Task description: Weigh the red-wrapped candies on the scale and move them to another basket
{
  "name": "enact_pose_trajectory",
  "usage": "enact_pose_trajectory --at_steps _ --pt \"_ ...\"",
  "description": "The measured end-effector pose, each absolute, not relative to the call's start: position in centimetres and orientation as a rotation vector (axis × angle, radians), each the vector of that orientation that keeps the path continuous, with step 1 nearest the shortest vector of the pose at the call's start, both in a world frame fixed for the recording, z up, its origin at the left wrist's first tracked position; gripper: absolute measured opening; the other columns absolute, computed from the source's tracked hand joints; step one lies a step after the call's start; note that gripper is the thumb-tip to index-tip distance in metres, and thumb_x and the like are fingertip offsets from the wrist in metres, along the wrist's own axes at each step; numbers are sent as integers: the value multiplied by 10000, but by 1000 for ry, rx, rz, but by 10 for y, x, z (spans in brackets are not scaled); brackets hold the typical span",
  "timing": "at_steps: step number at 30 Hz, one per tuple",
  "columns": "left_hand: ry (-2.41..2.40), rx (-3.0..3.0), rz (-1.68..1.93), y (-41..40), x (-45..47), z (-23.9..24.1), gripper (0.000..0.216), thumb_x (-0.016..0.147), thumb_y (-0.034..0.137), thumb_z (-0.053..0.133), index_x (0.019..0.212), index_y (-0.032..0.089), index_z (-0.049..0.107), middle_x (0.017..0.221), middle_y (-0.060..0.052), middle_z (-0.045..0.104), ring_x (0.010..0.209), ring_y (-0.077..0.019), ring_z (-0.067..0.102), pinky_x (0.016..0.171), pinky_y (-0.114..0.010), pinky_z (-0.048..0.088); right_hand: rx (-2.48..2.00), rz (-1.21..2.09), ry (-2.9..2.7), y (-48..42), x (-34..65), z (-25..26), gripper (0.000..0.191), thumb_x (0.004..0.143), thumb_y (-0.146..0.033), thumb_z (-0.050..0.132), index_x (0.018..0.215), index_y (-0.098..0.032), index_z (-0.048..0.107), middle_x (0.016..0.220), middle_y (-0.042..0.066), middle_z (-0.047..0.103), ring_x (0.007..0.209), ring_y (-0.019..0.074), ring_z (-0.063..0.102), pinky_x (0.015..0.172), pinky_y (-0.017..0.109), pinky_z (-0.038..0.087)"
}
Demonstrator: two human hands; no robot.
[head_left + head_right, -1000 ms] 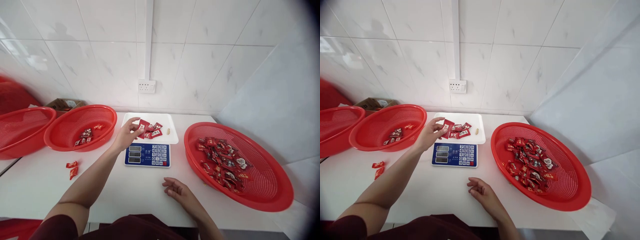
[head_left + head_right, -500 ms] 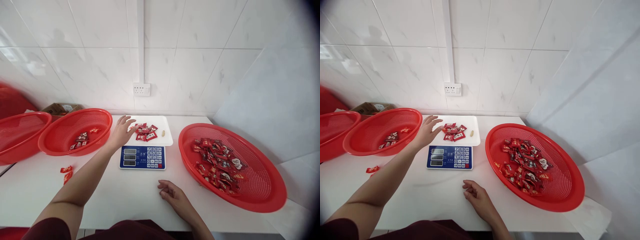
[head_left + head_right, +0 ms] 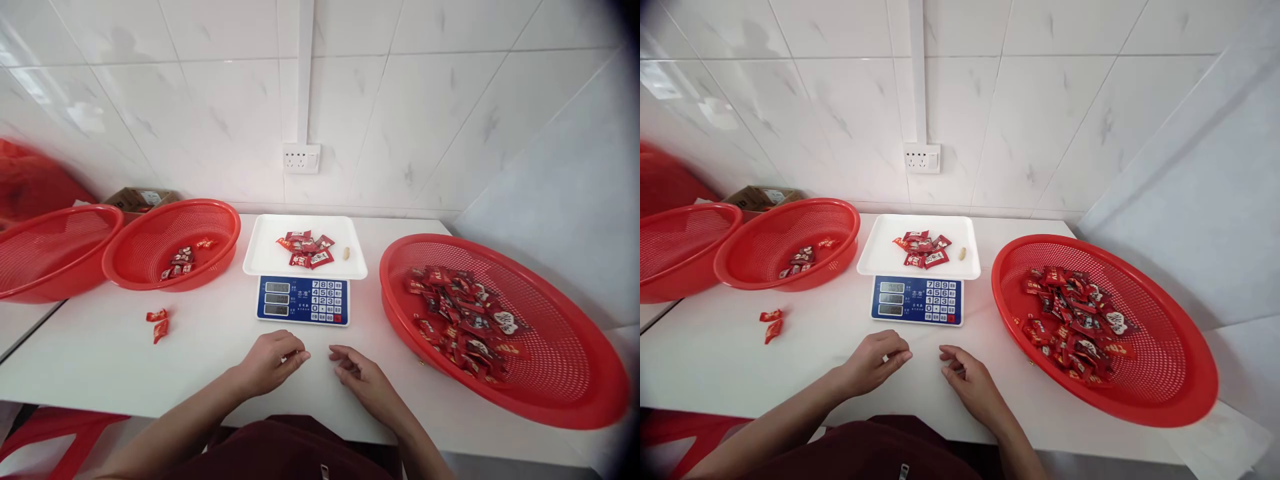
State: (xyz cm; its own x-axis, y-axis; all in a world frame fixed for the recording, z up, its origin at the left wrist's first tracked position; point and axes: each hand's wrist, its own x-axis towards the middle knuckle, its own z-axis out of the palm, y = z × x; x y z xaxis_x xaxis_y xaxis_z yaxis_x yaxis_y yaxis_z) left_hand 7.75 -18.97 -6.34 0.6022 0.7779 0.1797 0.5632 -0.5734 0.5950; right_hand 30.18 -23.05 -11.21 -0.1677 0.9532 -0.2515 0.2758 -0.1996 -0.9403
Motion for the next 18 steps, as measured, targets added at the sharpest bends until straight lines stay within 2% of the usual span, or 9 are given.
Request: enact_pose_trajectory --at_steps 18 --pt "1027 2209 557 -192 79 -72 226 866 312 423 782 221 612 729 -52 655 670 -188 590 605 -294 453 -1529 1375 -1549 -227 294 -100 344 782 -296 541 1118 -305 610 1044 21 650 859 221 598 801 369 478"
